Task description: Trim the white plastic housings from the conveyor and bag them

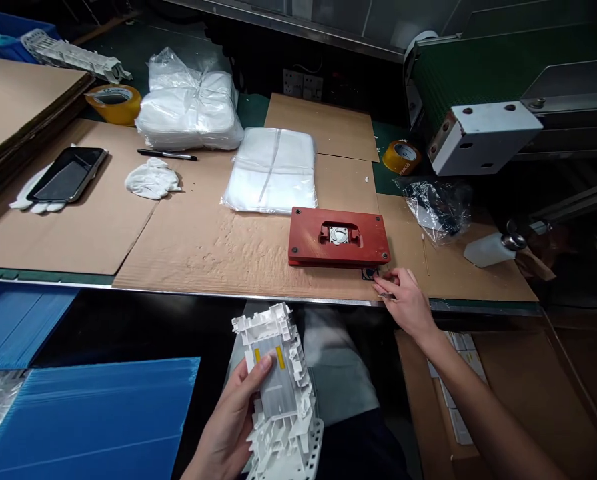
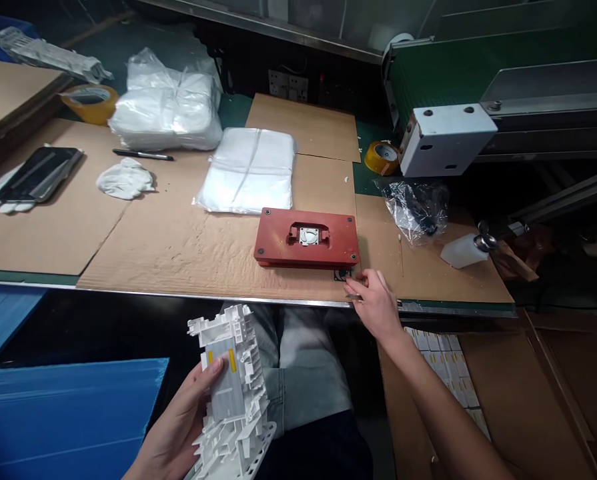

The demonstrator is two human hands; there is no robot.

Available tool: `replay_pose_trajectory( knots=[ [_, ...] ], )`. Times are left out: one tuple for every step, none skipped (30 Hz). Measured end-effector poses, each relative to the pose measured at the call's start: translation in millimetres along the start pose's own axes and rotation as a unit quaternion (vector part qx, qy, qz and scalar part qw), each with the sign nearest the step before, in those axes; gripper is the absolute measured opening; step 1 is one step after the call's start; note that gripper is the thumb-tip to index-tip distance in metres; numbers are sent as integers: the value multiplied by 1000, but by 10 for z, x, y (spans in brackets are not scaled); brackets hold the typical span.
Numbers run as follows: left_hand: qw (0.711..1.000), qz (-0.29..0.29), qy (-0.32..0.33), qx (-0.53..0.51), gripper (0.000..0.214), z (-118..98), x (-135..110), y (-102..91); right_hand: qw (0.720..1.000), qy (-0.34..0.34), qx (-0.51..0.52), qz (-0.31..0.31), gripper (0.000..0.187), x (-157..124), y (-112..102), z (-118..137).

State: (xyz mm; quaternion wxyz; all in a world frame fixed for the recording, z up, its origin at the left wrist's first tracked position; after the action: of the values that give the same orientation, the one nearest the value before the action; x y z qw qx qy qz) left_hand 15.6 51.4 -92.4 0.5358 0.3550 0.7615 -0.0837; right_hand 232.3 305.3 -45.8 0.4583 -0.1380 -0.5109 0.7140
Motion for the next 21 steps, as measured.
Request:
replay_pose_trajectory(
  knots=[
    [1000, 0, 0, -3, 37, 3, -3, -3, 1000, -6, 3, 0, 27, -13, -1, 14],
    [1000, 2, -1, -4, 38, 8, -3, -1, 1000, -10, 7, -1, 27, -30, -6, 26],
    [1000, 6, -1, -4, 39, 13, 1, 5, 1000, -15, 11, -1, 26, -44, -12, 36],
    [1000, 12, 1, -3, 40, 14, 5, 15, 1000, -19, 17, 1, 26, -54, -15, 44],
    [1000, 19, 5, -2, 41, 12, 10, 27, 999, -23, 25, 6, 25, -59, -16, 52],
    [1000, 25, 10, 0, 42, 6, 13, 38, 999, -28, 33, 13, 25, -59, -13, 61],
    [999, 30, 14, 2, 44, 1, 14, 47, 998, -32, 42, 19, 24, -58, -10, 71],
    [999, 33, 19, 4, 46, -6, 13, 54, 998, -35, 52, 24, 25, -57, -9, 81],
    [999, 35, 21, 5, 49, -8, 12, 56, 997, -38, 61, 26, 25, -59, -13, 91],
    [999, 37, 22, 7, 52, -5, 11, 57, 997, -38, 70, 24, 25, -65, -20, 98],
    [999, 38, 24, 10, 56, 0, 11, 56, 996, -39, 79, 20, 25, -75, -29, 105],
    [999, 42, 30, 11, 59, 0, 13, 58, 995, -38, 89, 16, 24, -88, -37, 112],
    [998, 45, 38, 12, 62, -3, 16, 60, 994, -37, 101, 13, 23, -104, -45, 120],
    [998, 49, 49, 14, 64, -9, 21, 65, 993, -36, 115, 9, 22, -122, -55, 133],
    [997, 52, 59, 16, 64, -14, 27, 70, 991, -33, 131, 5, 20, -140, -69, 154],
    [996, 54, 68, 18, 63, -17, 35, 77, 989, -29, 147, -1, 19, -159, -90, 186],
    [995, 57, 73, 22, 62, -15, 42, 89, 986, -23, 165, -10, 17, -179, -118, 233],
    [995, 63, 74, 28, 60, -9, 49, 112, 983, -13, 183, -18, 16, -201, -148, 295],
    [994, 71, 79, 34, 58, -11, 51, 143, 979, -1, 200, -27, 15, -227, -175, 378],
    [992, 83, 89, 37, 56, -28, 47, 185, 976, 11, 214, -31, 14, -257, -192, 484],
    [989, 98, 105, 40, 54, -58, 35, 232, 972, 31, 232, -27, 14, -292, -182, 594]
  ],
)
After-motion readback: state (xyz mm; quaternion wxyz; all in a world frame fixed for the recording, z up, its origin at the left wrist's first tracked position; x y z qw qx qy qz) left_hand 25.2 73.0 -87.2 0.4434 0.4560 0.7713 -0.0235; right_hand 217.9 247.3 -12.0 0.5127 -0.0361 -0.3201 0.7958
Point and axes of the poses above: each hand's wrist, its own x-axis towards the middle knuckle, its own y-axis out of the palm, z = x × y, the point moved 10 cm from there along x, towards the middle knuckle, and after that the axes turned 10 degrees about x, right-handed, at the moved point
